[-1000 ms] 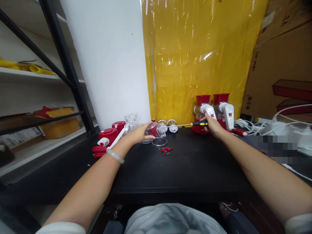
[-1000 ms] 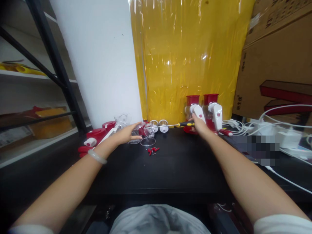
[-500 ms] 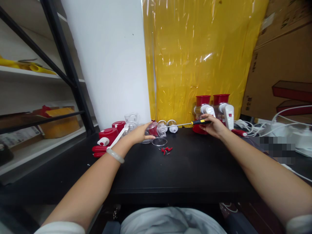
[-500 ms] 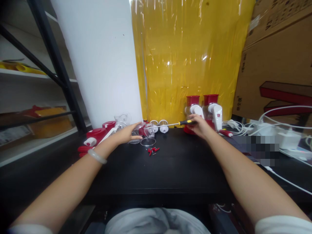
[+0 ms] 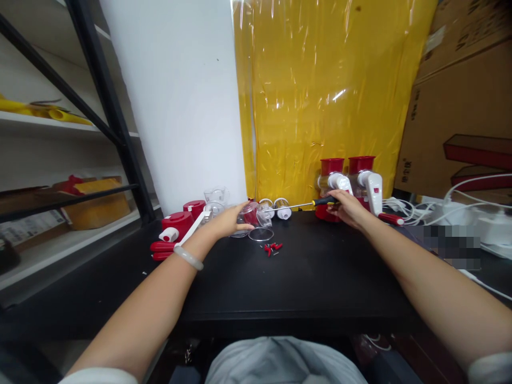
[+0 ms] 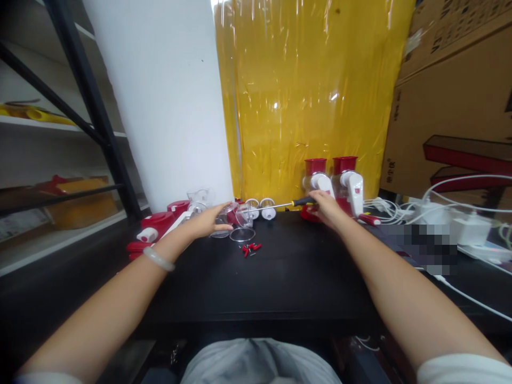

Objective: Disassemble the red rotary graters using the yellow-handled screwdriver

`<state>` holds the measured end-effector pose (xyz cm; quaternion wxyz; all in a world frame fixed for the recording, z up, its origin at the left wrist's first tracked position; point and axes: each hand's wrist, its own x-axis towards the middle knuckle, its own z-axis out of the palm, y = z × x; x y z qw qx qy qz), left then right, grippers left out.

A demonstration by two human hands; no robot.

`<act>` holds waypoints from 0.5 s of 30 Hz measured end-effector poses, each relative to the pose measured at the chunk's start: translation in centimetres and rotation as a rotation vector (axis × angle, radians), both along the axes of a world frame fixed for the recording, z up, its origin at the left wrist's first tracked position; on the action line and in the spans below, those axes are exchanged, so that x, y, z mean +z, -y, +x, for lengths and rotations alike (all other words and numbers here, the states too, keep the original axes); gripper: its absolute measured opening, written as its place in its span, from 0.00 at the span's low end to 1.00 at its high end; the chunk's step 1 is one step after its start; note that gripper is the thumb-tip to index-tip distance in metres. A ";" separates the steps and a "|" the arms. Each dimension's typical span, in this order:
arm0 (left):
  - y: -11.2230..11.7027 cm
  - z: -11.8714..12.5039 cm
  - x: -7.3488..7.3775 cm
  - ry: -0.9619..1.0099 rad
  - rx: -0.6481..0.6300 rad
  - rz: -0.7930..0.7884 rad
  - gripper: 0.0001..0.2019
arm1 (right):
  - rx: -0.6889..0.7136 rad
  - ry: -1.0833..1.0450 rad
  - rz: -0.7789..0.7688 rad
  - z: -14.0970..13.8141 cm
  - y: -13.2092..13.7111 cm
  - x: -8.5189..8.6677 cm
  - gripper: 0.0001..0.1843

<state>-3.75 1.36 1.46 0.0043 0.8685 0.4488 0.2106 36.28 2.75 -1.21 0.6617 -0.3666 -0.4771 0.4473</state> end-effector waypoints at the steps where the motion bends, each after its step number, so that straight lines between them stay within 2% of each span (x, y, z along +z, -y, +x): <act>1: 0.0 0.0 0.0 0.000 0.001 -0.002 0.46 | -0.001 -0.053 -0.016 -0.2 0.3 0.2 0.08; 4: 0.2 0.1 0.1 -0.003 0.008 -0.005 0.46 | 0.035 -0.171 -0.038 -0.4 0.9 0.6 0.10; 10: 0.2 0.2 0.2 0.005 0.014 -0.012 0.45 | 0.081 -0.147 0.021 0.0 1.2 0.7 0.13; 14: 0.0 0.0 0.1 0.009 0.006 -0.013 0.45 | 0.089 -0.119 -0.041 -0.1 1.2 0.9 0.04; 15: 0.0 0.0 0.0 0.008 0.006 -0.012 0.45 | 0.081 -0.095 -0.087 -0.1 1.0 0.8 0.06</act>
